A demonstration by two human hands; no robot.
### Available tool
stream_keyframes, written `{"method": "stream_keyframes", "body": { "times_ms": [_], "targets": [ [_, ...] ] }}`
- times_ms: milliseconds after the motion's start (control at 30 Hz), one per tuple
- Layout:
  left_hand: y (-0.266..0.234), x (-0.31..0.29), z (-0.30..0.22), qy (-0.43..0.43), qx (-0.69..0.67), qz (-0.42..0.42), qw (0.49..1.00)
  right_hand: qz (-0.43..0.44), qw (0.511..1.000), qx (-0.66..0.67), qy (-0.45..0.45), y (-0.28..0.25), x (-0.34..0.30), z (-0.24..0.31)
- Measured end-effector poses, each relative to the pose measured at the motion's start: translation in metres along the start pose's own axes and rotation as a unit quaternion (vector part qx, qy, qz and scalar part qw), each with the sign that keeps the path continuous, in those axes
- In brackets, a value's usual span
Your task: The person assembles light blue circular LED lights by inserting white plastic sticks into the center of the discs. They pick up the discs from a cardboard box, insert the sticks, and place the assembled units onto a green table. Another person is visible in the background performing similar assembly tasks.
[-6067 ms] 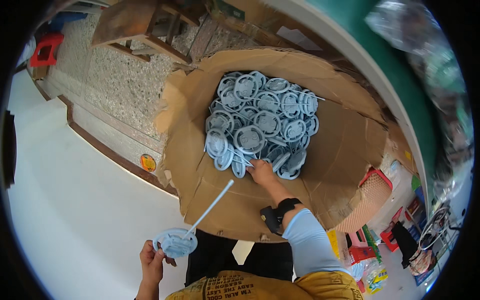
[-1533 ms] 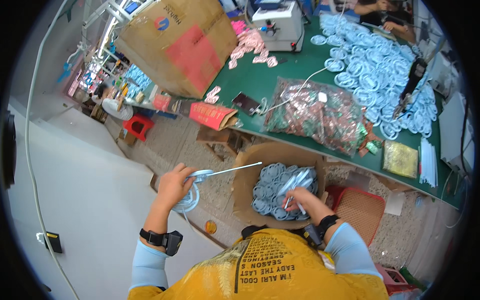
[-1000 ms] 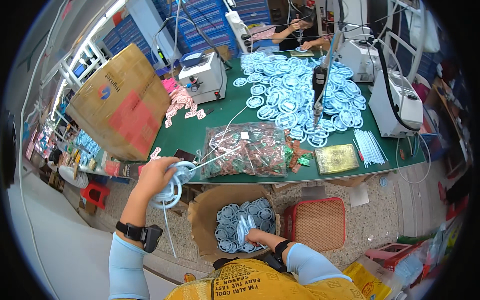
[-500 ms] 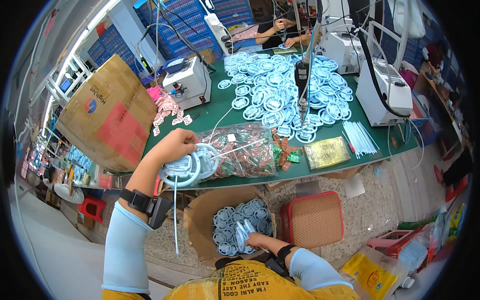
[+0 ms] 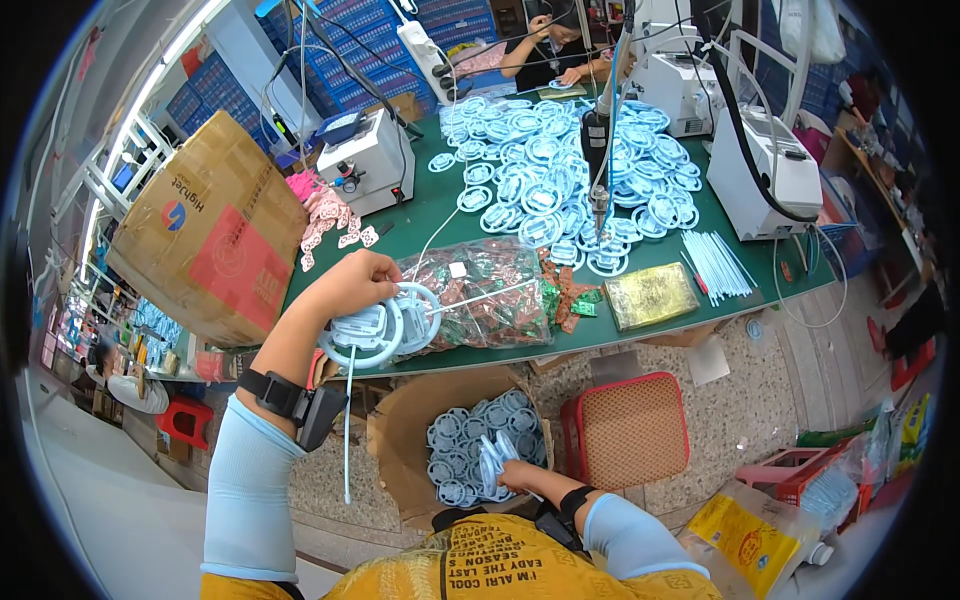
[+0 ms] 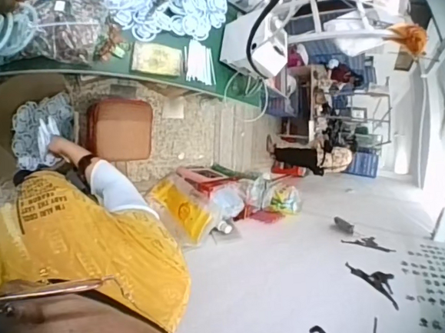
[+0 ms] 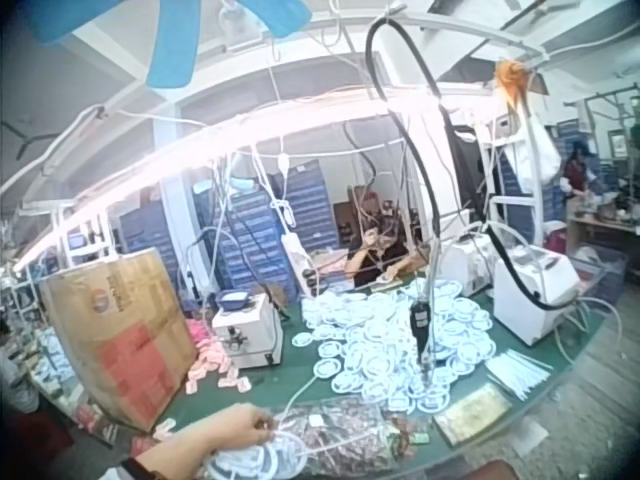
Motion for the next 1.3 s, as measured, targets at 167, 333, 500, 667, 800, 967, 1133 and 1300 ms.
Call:
{"method": "stream_keyframes", "body": {
  "times_ms": [167,333,500,667,800,967,1133,1300],
  "targets": [
    [0.004,0.003,0.002,0.006,0.008,-0.001,1.000,-0.021,0.999,-0.031,-0.005,-0.006,0.005,-0.008],
    [0.007,0.003,0.003,-0.004,0.015,0.017,1.000,-0.005,0.999,-0.034,0.005,-0.001,0.001,-0.007],
    [0.010,0.004,0.003,0.005,0.010,0.010,1.000,0.004,0.999,-0.035,0.001,-0.001,0.007,-0.015],
    [0.018,0.000,0.005,0.008,0.014,0.012,1.000,-0.005,1.000,-0.028,-0.003,-0.004,0.009,-0.018],
    [0.023,-0.004,0.015,-0.009,0.014,0.005,1.000,-0.023,0.999,-0.042,0.000,-0.006,0.002,-0.011],
    [0.024,-0.014,0.023,-0.027,0.032,0.004,0.999,-0.036,0.997,-0.072,-0.005,-0.008,-0.001,-0.007],
    [0.027,-0.020,0.035,-0.059,0.032,-0.008,0.998,-0.034,0.995,-0.092,-0.018,-0.009,0.010,-0.016],
    [0.030,-0.027,0.040,-0.085,0.102,-0.016,0.991,-0.037,0.994,-0.101,-0.022,-0.010,0.009,-0.017]
  ]
}}
Point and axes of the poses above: each hand's wrist, its own x-axis towards the middle knuckle, its own y-axis out of the palm, z = x × y, the point moved 10 cm from there along x, towards the middle knuckle, and after that the axes turned 11 degrees about x, right-handed, at the moved point
